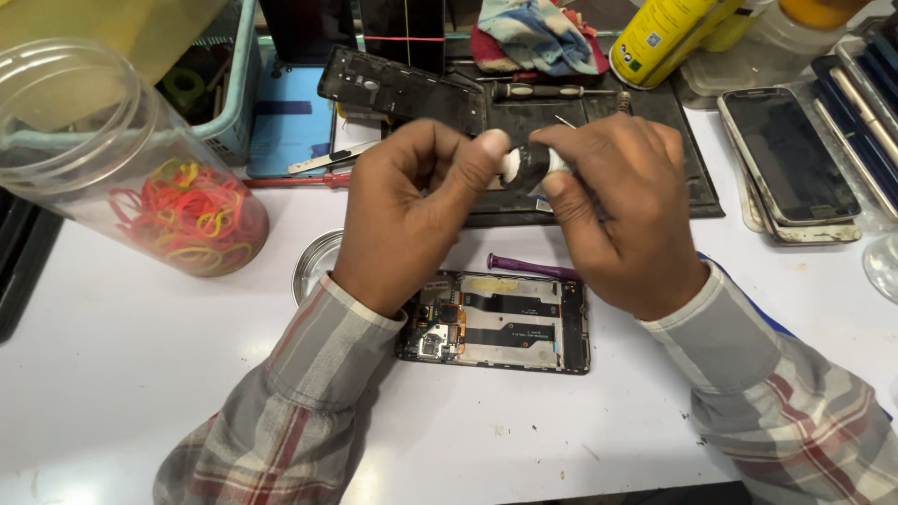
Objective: The person uses a purple precision screwdriver to remove screws from a disassembled mobile phone chassis on a white workbench. They then apply adhesive from a tube to the chassis and continue removing screws while handling the phone body.
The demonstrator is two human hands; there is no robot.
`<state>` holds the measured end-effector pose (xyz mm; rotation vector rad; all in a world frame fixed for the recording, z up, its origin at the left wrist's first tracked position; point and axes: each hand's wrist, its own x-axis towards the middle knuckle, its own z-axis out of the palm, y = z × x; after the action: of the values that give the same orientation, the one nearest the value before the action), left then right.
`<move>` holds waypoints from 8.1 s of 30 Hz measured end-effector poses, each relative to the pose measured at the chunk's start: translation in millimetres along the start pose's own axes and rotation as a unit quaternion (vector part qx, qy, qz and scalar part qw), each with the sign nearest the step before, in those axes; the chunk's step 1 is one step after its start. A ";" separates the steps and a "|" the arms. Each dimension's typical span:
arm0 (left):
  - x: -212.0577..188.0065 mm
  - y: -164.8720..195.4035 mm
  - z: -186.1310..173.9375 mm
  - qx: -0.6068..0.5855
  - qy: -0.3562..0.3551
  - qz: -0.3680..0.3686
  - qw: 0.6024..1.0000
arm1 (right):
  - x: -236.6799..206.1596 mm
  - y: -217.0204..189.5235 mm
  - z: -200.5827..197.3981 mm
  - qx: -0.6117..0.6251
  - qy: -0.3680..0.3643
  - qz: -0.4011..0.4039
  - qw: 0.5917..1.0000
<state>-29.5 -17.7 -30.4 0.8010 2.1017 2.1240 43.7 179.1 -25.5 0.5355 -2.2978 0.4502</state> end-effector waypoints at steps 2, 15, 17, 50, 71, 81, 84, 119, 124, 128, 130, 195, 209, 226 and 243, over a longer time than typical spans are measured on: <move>-0.9 -1.9 -3.7 0.027 -0.005 0.006 1.000 | -0.4 -0.7 0.6 -0.003 0.002 -0.003 1.000; -3.7 0.1 -4.8 0.132 0.004 0.030 0.991 | 0.3 -0.7 -0.8 -0.017 -0.006 -0.006 1.000; -3.8 -1.7 -4.7 0.094 -0.020 0.080 0.992 | 1.0 0.2 -2.3 -0.004 -0.015 0.004 1.000; -7.2 -0.6 -3.1 0.389 -0.143 0.148 0.898 | -3.0 62.0 -26.6 0.072 -0.162 0.174 0.969; -15.3 4.8 -2.3 0.328 -0.140 0.194 0.914 | 8.1 6.4 -15.1 0.085 -0.385 0.111 0.912; -20.9 7.9 0.0 0.296 -0.147 0.193 0.924 | 2.9 15.0 -29.9 0.109 -0.246 0.194 0.943; -22.7 6.8 4.6 0.295 -0.191 0.196 0.915 | 5.3 19.1 -37.3 0.152 -0.186 0.200 0.950; -49.4 12.4 14.8 0.326 -0.321 0.084 0.885 | -46.9 -2.9 -38.8 0.106 -0.069 0.161 0.979; -47.9 12.3 11.8 0.332 -0.297 0.095 0.890 | -48.1 -6.3 -39.8 0.200 -0.076 0.164 0.963; -45.4 12.0 12.5 0.339 -0.319 0.057 0.883 | -46.7 -7.0 -37.1 0.185 -0.094 0.163 0.965; -45.0 12.2 12.8 0.342 -0.329 0.039 0.879 | -46.0 -7.6 -35.2 0.204 -0.079 0.145 0.965; -38.9 7.5 5.7 0.359 -0.305 0.044 0.881 | -68.4 -0.5 -31.3 0.476 -0.144 0.215 0.840; -31.0 5.5 1.5 0.397 -0.264 0.086 0.875 | -48.8 -4.4 -29.2 0.243 -0.295 0.151 0.912; -20.4 3.7 -0.3 0.417 -0.269 0.071 0.865 | -33.1 -10.1 -19.3 0.137 -0.371 0.084 0.915; -18.6 4.2 0.1 0.430 -0.280 0.050 0.857 | -37.3 12.8 -29.8 0.243 -0.345 0.062 0.905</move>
<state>-12.0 -25.0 -32.4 1.3841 2.5864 0.6791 78.6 212.9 -34.1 0.9064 -2.9116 1.0511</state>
